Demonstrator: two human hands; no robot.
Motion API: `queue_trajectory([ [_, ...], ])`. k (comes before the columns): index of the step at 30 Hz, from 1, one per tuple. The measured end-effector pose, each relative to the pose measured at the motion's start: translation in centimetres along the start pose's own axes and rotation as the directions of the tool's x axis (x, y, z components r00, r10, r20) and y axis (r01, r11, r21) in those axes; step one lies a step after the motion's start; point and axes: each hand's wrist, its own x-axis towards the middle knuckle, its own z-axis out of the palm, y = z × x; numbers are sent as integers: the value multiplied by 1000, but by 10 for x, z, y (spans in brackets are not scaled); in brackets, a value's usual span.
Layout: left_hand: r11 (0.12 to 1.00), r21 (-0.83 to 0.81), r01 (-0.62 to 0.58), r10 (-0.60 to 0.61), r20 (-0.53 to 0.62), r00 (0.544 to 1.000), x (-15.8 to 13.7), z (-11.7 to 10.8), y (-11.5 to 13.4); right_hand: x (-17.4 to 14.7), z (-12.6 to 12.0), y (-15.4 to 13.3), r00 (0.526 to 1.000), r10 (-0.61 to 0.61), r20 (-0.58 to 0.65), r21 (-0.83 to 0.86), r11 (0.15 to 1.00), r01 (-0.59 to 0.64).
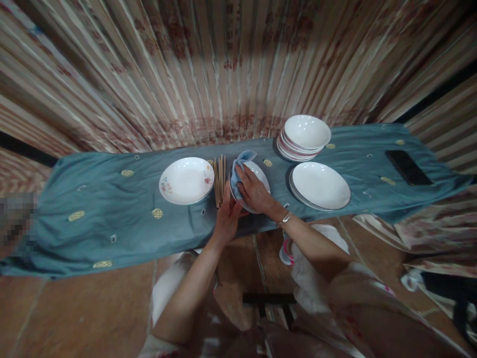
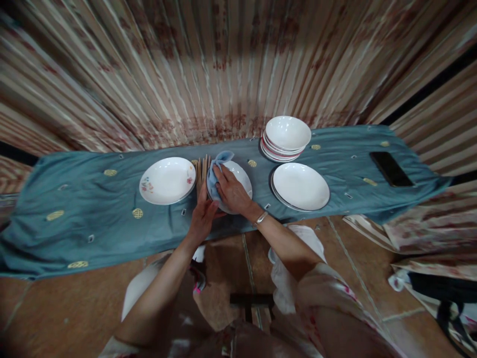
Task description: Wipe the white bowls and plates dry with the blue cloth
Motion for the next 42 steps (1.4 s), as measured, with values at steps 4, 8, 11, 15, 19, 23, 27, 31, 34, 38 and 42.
queue_trajectory([
  [4,1000,-6,16,-16,4,1000,0,-1,2,4,-4,6,1000,20,10,-72,997,-19],
  [8,999,-32,31,-30,22,999,0,-1,2,6,-9,9,999,44,15,-187,982,-40],
  [11,999,-22,30,-29,17,999,0,-1,2,6,-13,11,997,71,30,-275,960,-61],
  [15,999,-15,30,-29,13,999,0,-1,3,3,-18,11,992,107,61,-368,926,-77],
  [19,999,-14,35,-34,15,999,1,-1,4,1,-23,12,986,139,90,-428,900,-88],
  [23,999,-28,36,-36,0,999,1,-1,2,-1,-29,11,974,188,130,-467,878,-107],
  [27,999,-24,39,-40,-10,999,2,-2,-1,-4,-36,8,952,243,183,-501,857,-122],
  [31,999,-30,39,-39,-9,999,2,-3,-2,-11,-38,12,942,261,212,-515,849,-120],
  [34,999,-26,33,-33,-6,999,3,-3,-3,-17,-38,16,944,233,233,-509,856,-85],
  [38,1000,-9,23,-23,-13,1000,3,-2,-1,-24,-40,16,932,203,300,-516,856,-20],
  [42,1000,-21,10,-10,-18,1000,3,-1,3,-30,-45,15,921,167,353,-492,870,30],
])
